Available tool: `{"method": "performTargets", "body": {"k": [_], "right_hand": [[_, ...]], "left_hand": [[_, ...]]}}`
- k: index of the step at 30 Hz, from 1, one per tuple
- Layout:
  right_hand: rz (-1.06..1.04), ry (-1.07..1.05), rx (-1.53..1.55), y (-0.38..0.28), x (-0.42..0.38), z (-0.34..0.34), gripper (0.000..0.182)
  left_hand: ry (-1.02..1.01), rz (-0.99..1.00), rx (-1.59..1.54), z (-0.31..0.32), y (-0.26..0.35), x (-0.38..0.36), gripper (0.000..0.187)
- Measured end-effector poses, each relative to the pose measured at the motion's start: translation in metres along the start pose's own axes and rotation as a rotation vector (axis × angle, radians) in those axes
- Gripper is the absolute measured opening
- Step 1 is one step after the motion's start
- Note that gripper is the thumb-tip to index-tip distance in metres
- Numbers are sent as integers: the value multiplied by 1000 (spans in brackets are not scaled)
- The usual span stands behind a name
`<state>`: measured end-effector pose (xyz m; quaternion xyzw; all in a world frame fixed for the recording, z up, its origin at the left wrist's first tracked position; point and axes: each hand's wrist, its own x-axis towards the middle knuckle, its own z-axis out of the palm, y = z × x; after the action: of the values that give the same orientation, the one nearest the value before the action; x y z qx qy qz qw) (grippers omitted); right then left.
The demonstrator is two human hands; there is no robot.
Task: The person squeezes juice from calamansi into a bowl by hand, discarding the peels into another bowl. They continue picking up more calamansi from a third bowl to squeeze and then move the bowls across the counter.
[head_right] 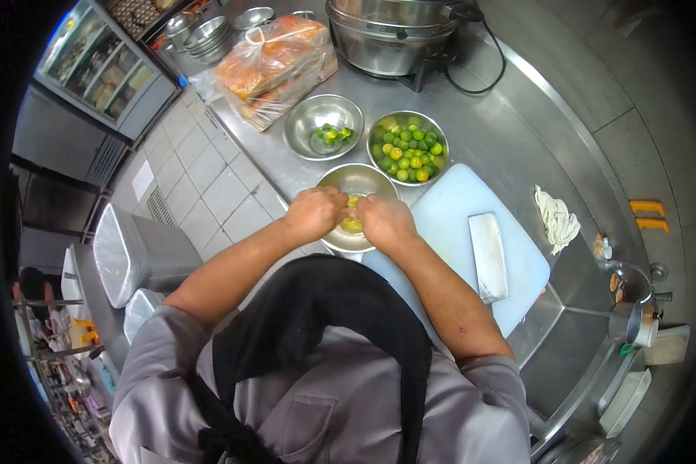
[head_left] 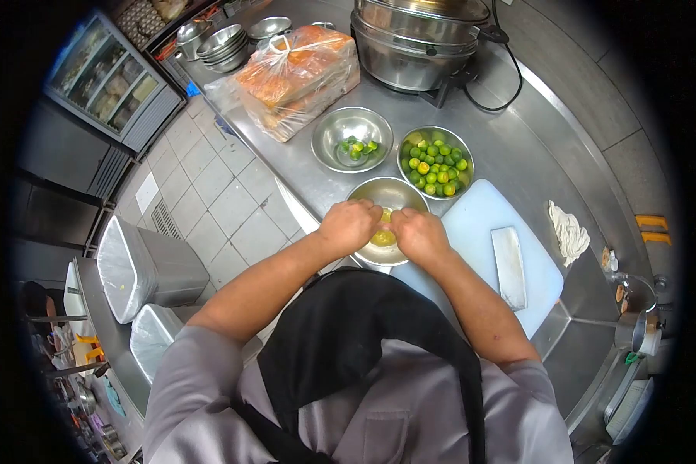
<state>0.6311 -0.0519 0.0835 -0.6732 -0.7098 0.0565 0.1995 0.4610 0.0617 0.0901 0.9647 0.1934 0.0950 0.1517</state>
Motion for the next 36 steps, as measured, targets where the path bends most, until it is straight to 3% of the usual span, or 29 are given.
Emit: {"method": "performTargets", "body": {"k": [4,6,12,16,24,30,36], "right_hand": [[-1,86,209,0,-1,-12,10],[47,50,244,2,-1,-17,10],[73,76,359,11,-6,-19,21],[50,5,256,11,-10,-13,22],[-28,-18,51,4,1,-12,28],[-100,80,23,7,7,-7,26],[-126,58,35,3,1,4,22]], "left_hand": [[61,34,-66,-11,2,-1,14],[126,-35,-256,-18,7,0,15],[108,-73,-507,-24,1,1,25],[102,-54,-492,-15,-1,-4,26],[104,3,-123,-13,-4,-3,21],[187,54,-162,-10,-5,-1,18],[102,-31,-230,-9,-2,-3,13]]}}
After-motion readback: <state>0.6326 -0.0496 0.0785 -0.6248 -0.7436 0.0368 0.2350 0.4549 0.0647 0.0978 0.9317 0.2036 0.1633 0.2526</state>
